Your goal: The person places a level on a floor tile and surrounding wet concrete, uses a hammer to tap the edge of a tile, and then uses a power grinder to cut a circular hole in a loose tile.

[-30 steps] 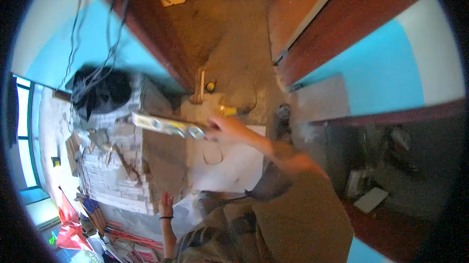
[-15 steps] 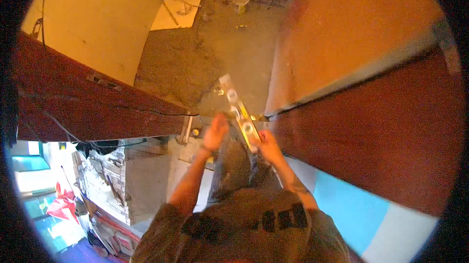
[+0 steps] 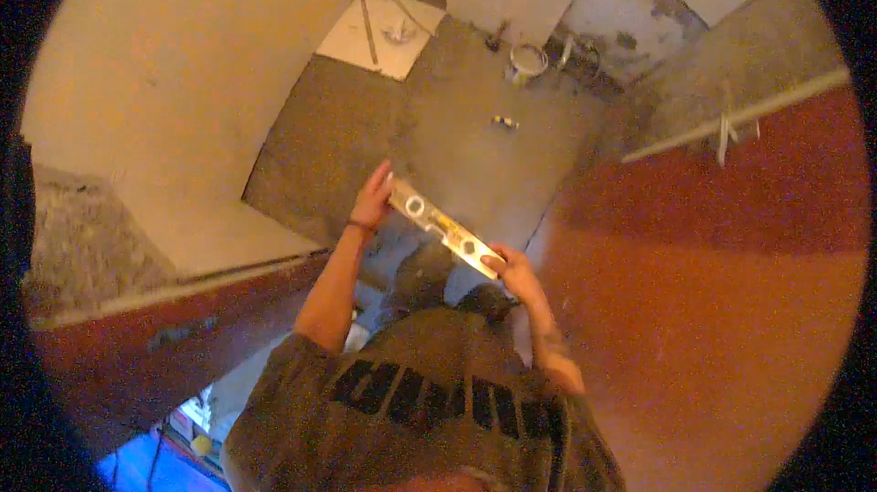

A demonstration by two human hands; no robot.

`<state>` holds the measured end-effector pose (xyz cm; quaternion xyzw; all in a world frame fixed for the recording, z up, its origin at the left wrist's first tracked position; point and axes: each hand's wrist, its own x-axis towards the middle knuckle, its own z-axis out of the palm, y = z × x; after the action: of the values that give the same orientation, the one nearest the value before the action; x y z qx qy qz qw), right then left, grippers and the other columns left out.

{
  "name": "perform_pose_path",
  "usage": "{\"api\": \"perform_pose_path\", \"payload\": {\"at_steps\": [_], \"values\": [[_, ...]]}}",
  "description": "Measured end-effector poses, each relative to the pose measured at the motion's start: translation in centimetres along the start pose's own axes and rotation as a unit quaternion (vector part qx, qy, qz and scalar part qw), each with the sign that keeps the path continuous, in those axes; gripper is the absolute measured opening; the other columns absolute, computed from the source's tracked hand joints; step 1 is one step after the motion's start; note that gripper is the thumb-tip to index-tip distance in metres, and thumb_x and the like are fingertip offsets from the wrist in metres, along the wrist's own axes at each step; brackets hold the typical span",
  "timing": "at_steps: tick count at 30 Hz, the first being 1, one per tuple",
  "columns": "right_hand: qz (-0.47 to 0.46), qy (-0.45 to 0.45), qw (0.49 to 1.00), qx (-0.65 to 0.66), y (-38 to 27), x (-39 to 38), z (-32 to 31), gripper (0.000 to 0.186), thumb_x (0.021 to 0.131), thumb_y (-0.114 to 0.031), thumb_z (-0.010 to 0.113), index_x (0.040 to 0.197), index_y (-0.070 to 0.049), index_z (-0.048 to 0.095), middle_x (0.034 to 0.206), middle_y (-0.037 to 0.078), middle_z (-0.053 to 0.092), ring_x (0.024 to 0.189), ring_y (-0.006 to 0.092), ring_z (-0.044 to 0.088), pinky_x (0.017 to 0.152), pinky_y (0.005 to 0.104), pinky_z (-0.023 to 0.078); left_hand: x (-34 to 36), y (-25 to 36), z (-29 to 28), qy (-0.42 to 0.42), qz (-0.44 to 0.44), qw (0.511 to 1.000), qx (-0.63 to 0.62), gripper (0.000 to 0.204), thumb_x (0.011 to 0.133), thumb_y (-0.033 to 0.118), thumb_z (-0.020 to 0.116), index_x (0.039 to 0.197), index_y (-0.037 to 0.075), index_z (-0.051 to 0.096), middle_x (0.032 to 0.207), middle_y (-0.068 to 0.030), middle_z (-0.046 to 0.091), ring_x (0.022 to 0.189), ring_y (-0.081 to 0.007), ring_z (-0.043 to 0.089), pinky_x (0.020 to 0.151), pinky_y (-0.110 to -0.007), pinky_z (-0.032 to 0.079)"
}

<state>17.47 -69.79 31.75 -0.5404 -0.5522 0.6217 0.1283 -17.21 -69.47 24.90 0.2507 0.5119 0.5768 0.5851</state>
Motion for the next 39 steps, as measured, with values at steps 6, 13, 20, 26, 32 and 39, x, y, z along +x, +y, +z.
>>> {"api": "perform_pose_path", "payload": {"at_steps": [6,13,20,26,32,39], "values": [[0.113,0.064,0.984,0.122,-15.0,12.0,-10.6,0.022,0.086,-0.025,0.062,0.103,-0.010,0.060,0.081,-0.001,0.059,0.064,0.0065,0.051,0.053,0.0216,0.042,8.7,5.8,2.9,-0.098,-0.085,0.991,0.038,0.064,0.083,0.011,0.065,0.140,0.014,0.035,0.122,-0.0022,0.055,0.093,-0.0118,0.057,0.078,-0.027,0.049],[0.171,-0.053,0.984,-0.017,-28.8,32.3,-18.2,0.025,0.086,-0.033,0.062,0.097,-0.011,0.060,0.073,-0.002,0.058,0.056,0.0082,0.052,0.046,0.0209,0.041,23.4,9.3,2.4,0.013,0.231,0.864,0.446,0.054,0.073,0.004,0.066,0.124,0.009,0.052,0.112,-0.0133,0.059,0.105,-0.0295,0.055,0.089,-0.040,0.046],[0.177,-0.245,0.951,0.073,-31.4,74.7,-14.3,0.038,0.091,-0.041,0.053,0.106,-0.006,0.057,0.088,0.003,0.059,0.065,0.0101,0.056,0.054,0.0242,0.045,40.7,3.6,0.9,0.292,0.112,0.829,0.464,0.020,0.080,0.013,0.060,0.098,0.006,0.063,0.093,-0.0143,0.064,0.091,-0.0337,0.060,0.079,-0.042,0.048],[0.077,-0.197,0.976,0.045,-24.0,94.2,-8.0,0.040,0.089,-0.037,0.057,0.117,-0.009,0.052,0.098,0.002,0.061,0.079,0.0112,0.059,0.066,0.0272,0.047,57.6,-5.5,-5.6,0.491,-0.073,0.750,0.436,0.021,0.084,0.024,0.061,0.095,0.006,0.064,0.078,-0.0154,0.063,0.068,-0.0315,0.061,0.061,-0.040,0.048],[0.019,-0.327,0.919,-0.221,-12.7,107.2,-10.5,0.038,0.085,-0.028,0.063,0.116,-0.007,0.054,0.103,0.007,0.061,0.086,0.0195,0.061,0.073,0.0318,0.049,68.6,-17.1,-16.1,0.463,-0.111,0.758,0.445,0.028,0.082,0.030,0.065,0.097,0.007,0.064,0.074,-0.0161,0.062,0.063,-0.0319,0.060,0.057,-0.040,0.047],[-0.425,-0.089,0.783,-0.445,-2.5,122.6,-5.0,0.046,0.076,-0.020,0.067,0.118,-0.008,0.053,0.121,0.024,0.051,0.107,0.0409,0.052,0.088,0.0465,0.045,75.9,-25.6,-24.9,0.360,-0.026,0.789,0.497,0.032,0.083,0.033,0.063,0.101,0.007,0.063,0.084,-0.0168,0.063,0.078,-0.0326,0.062,0.067,-0.039,0.048]]}}
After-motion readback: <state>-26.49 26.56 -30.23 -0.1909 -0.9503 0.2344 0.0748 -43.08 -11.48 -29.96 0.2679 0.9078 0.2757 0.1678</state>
